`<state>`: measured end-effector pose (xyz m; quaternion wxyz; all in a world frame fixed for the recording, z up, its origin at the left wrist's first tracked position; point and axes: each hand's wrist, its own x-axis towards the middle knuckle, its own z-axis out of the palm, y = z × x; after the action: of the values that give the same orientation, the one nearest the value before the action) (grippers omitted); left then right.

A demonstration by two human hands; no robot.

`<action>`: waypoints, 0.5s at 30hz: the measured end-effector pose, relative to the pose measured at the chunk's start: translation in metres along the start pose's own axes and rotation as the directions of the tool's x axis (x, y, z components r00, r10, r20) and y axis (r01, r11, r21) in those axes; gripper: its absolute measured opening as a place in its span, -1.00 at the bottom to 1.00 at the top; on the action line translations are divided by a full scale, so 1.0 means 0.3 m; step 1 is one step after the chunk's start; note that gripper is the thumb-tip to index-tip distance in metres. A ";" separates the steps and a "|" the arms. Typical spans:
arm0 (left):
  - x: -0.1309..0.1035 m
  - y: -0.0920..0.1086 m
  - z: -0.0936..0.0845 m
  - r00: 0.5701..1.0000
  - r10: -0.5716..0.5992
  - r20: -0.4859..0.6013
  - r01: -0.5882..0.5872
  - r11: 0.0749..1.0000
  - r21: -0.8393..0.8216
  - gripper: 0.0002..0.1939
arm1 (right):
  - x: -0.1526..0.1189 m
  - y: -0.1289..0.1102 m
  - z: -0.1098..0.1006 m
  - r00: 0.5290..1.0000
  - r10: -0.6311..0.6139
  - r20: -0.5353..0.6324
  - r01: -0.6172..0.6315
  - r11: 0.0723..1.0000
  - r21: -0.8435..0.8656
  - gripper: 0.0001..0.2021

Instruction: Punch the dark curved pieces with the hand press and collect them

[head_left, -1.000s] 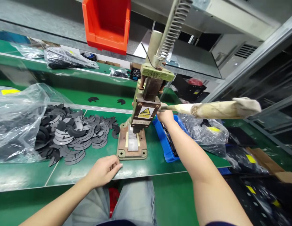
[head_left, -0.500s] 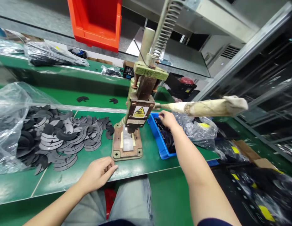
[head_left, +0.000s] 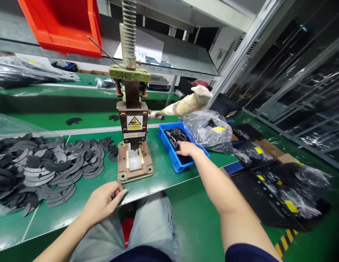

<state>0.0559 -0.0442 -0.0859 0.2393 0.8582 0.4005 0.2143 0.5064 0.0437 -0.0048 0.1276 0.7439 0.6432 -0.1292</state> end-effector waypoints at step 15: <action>-0.006 -0.003 0.003 0.999 -0.037 -0.004 0.037 0.999 -0.013 -0.70 | -0.022 0.005 -0.010 0.997 -0.006 -0.073 0.011 0.998 0.067 -0.57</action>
<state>0.0549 -0.0453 -0.0875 0.2478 0.8485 0.4155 0.2144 0.5072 0.0385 0.0003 0.0787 0.7491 0.6459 -0.1243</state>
